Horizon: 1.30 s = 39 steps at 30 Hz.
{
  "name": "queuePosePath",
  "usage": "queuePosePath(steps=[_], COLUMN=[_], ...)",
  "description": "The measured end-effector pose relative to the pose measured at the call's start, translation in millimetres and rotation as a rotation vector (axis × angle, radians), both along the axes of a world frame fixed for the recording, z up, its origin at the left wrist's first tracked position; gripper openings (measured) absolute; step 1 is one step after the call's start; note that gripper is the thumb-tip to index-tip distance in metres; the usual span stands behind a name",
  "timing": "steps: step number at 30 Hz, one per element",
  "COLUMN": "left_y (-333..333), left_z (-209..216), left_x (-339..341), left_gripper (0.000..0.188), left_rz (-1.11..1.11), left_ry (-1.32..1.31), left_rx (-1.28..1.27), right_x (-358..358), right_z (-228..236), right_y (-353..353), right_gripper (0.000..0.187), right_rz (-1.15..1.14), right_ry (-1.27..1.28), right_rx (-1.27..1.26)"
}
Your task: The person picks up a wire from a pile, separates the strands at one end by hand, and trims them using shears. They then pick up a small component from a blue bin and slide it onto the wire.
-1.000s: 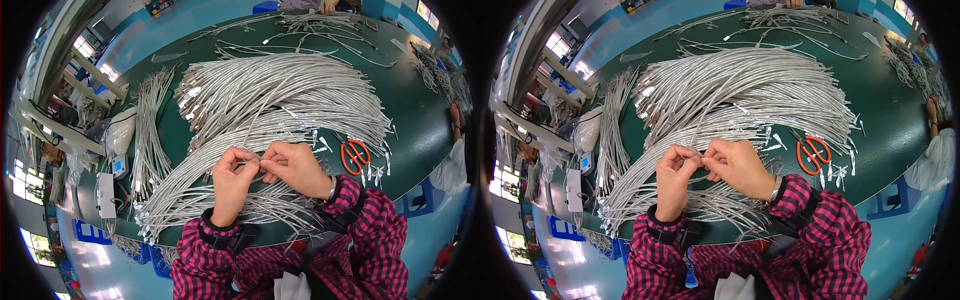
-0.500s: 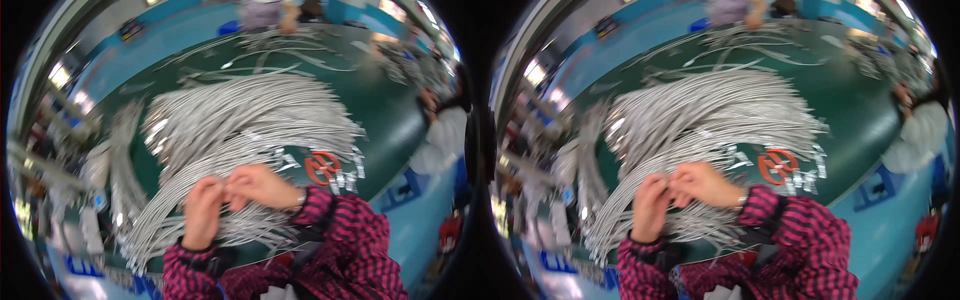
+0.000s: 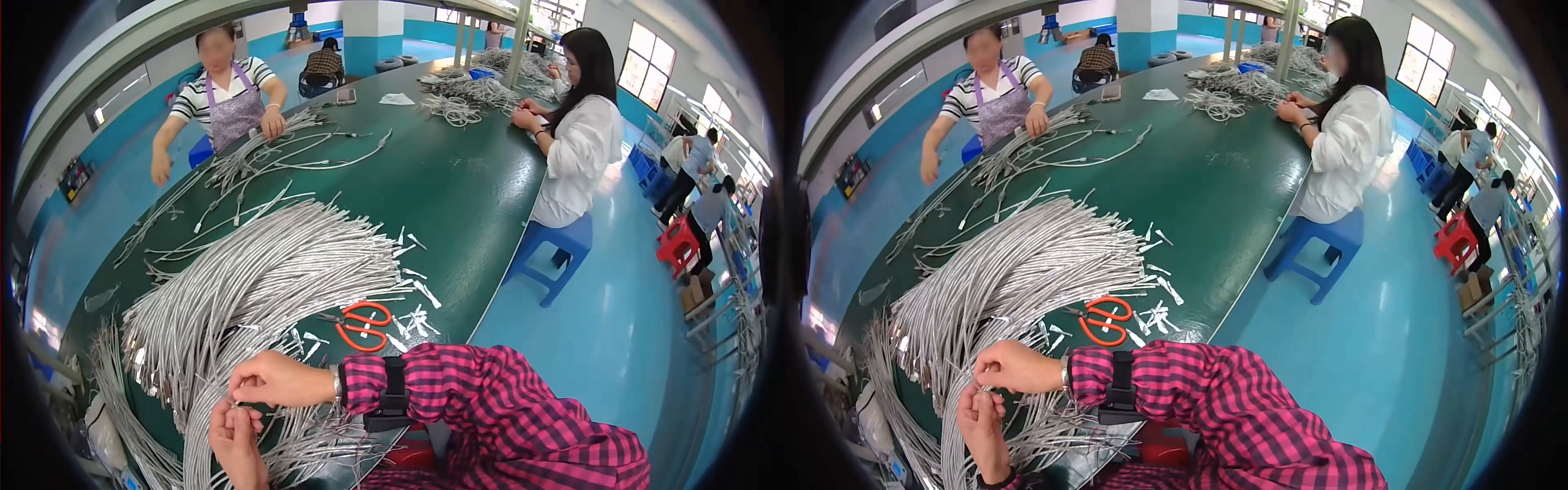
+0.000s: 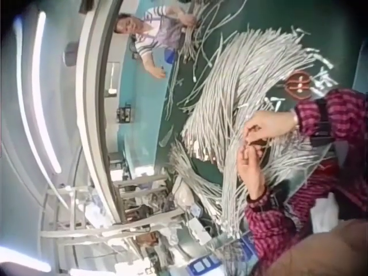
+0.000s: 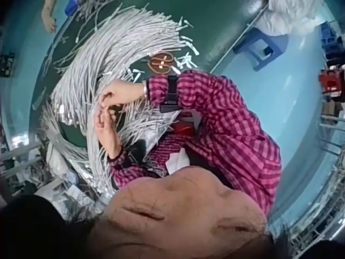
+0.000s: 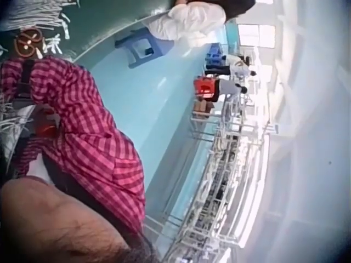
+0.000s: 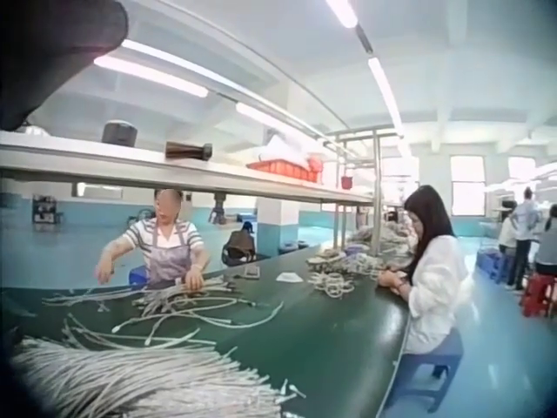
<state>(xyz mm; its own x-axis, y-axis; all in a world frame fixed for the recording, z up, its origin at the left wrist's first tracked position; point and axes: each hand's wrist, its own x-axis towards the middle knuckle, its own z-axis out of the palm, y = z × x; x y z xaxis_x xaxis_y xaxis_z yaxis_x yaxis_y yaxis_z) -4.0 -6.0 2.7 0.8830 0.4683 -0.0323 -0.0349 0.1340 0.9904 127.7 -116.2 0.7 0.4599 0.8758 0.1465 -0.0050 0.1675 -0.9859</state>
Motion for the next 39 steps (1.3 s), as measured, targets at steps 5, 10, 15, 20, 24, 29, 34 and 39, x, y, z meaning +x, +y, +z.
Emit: queuePosePath(steps=[5,10,15,20,24,29,34,39], left_y=[10.8,8.3,6.1,6.9,7.3,8.3,5.8,13.4], left_z=[-6.2,-6.9,-2.7,-6.9,-7.4,-5.1,-2.9,-0.3], left_x=[1.4,7.8,6.8,4.2,0.7,2.3,5.0,2.0], left_gripper=[0.023,0.022,0.021,0.020,0.020,0.020,0.021,0.023], left_rz=[-0.073,0.062,-0.016,-0.016,-0.010,-0.034,-0.044,0.063], left_ry=[-0.021,0.027,-0.047,-0.073,-0.079,-0.100,-0.095,-0.140], left_rx=[-0.125,-0.066,-0.070,-0.104,-0.121,-0.136,-0.127,-0.078], right_x=[25.8,64.7,84.6,59.4,51.7,51.2,55.8,51.9], right_z=[13.6,15.2,23.6,-5.6,-24.5,-22.3,-19.2,9.1], right_y=[-37.2,-98.8,-163.4,-155.1,-136.4,-125.9,-138.8,-125.6], right_gripper=[0.015,0.013,0.014,0.018,0.021,0.024,0.029,0.033], right_rz=[-0.357,-0.498,-0.566,-0.477,-0.487,-0.471,-0.527,-0.517], right_ry=[-0.432,-0.736,-0.822,-1.050,-1.302,-1.282,-1.282,-1.036], right_rx=[-0.001,-0.258,-0.489,-0.630,-0.687,-0.920,-0.833,-0.573])
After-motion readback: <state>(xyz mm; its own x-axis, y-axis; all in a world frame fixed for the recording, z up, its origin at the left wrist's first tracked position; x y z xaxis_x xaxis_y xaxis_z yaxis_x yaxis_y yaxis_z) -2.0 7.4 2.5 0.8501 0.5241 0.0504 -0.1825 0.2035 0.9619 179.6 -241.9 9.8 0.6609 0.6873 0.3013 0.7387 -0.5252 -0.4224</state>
